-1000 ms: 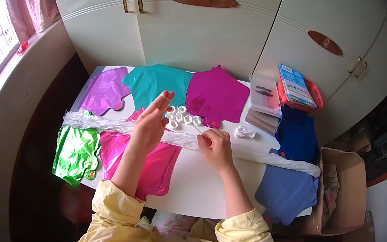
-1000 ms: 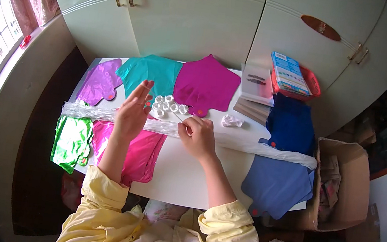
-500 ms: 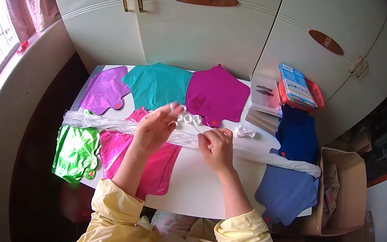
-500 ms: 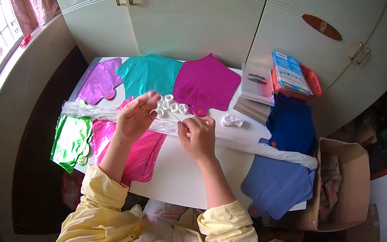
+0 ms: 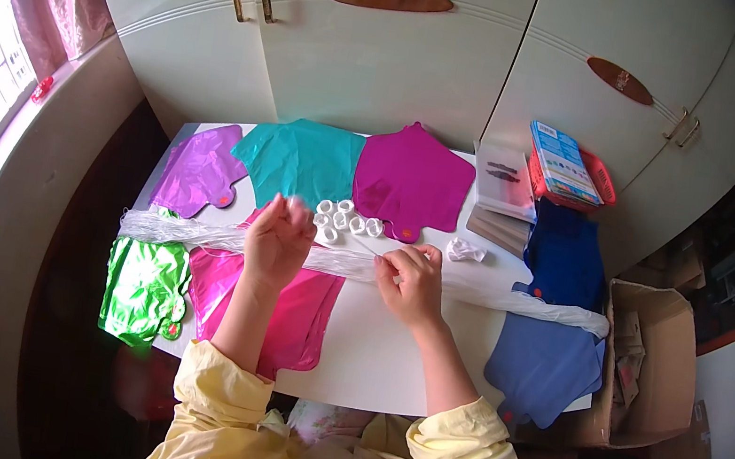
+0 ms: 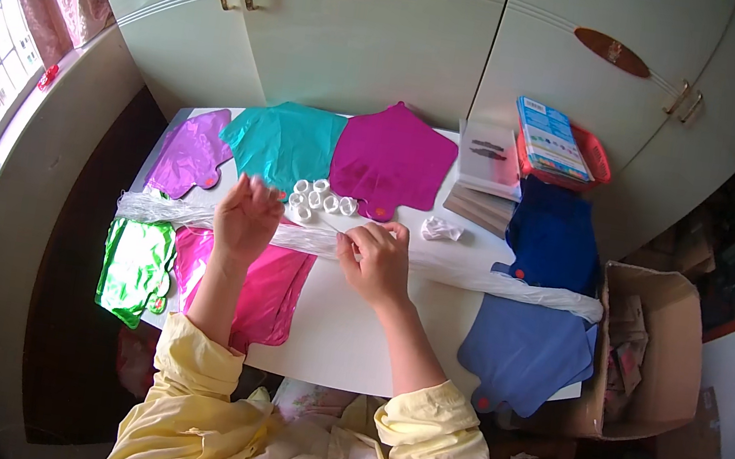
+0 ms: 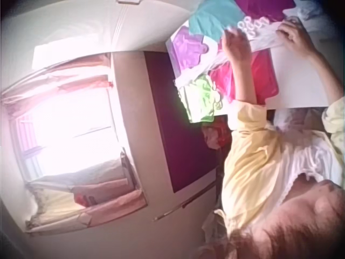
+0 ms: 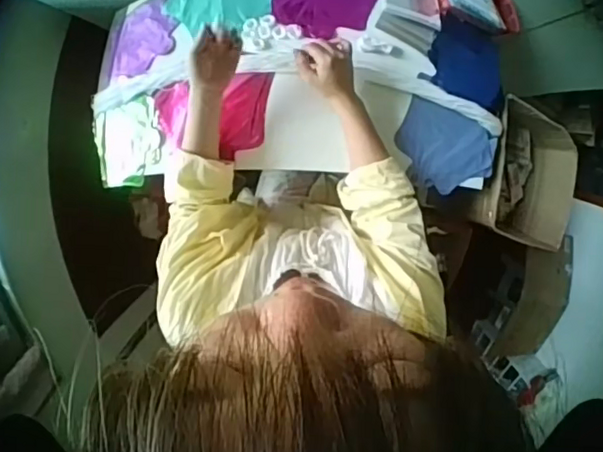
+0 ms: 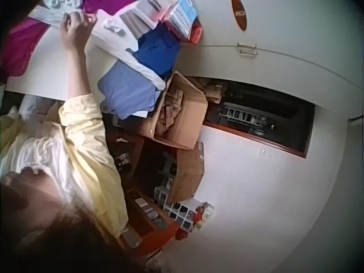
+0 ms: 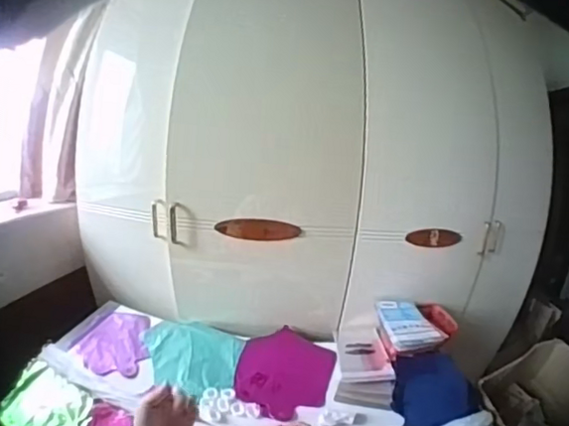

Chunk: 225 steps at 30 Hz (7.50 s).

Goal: Assembling small white plastic rings onto a white plastic strap on a workstation.

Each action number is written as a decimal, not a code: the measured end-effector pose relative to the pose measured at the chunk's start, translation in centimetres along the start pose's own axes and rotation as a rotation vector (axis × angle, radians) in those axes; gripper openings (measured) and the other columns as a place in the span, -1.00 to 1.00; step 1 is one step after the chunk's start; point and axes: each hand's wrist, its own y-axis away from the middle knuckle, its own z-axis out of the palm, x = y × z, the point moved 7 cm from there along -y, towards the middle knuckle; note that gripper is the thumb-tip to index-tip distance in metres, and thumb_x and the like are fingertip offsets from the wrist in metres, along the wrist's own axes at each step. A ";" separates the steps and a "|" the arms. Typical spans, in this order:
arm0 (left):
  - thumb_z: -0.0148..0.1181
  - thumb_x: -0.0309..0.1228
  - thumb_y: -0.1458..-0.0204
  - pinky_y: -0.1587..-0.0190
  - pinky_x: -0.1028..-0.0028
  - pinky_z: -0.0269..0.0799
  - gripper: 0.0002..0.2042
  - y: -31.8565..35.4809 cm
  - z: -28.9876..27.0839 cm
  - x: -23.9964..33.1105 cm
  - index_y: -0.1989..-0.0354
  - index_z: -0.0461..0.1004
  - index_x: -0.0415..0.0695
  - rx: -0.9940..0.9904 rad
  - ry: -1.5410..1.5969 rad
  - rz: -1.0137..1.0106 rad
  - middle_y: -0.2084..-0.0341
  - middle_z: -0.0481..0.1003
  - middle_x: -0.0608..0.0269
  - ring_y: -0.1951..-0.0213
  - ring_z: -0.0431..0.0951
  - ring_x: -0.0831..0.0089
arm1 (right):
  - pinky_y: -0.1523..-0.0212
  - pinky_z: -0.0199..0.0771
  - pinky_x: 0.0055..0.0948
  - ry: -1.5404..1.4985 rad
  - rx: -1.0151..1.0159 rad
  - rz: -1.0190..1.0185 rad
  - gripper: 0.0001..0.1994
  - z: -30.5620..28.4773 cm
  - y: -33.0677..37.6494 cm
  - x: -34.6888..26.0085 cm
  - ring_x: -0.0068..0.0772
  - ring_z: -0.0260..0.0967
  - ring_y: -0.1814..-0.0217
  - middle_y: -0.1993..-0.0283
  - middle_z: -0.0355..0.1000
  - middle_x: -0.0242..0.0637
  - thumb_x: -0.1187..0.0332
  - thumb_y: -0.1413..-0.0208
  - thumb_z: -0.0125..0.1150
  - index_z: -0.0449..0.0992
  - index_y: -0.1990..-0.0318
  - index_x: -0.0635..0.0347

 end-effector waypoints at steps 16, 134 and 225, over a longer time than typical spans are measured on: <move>-0.07 -0.34 -0.12 0.28 0.51 0.11 -0.72 0.5 2.0 0.3 0.55 0.46 -0.19 0.101 -0.237 -0.026 0.62 0.42 0.40 0.42 0.25 0.54 | 0.20 0.10 -0.35 0.039 0.058 0.006 -0.95 -0.1 0.0 -0.3 -0.38 0.31 0.47 0.53 0.37 -0.43 0.38 -0.02 0.14 0.44 0.42 0.09; -0.08 -0.41 -0.16 0.22 0.53 0.26 -0.76 1.4 2.6 -3.9 0.14 0.42 -0.31 -0.061 -0.362 -0.116 0.23 0.45 0.18 0.25 0.38 0.56 | 0.18 0.08 -0.33 -0.140 -0.110 0.061 -0.98 1.8 0.6 0.0 -0.37 0.32 0.44 0.50 0.40 -0.41 0.43 -0.02 0.09 0.43 0.42 0.09; 0.06 -0.55 -0.03 0.17 0.54 0.29 -0.79 1.3 2.2 -4.7 0.14 0.45 -0.29 -0.114 -1.056 -0.067 0.31 0.47 0.23 0.25 0.40 0.51 | 0.21 0.04 -0.33 0.048 0.127 -0.040 -0.93 -0.1 0.5 -1.7 -0.49 0.30 0.44 0.54 0.34 -0.53 0.40 0.09 0.24 0.47 0.42 0.04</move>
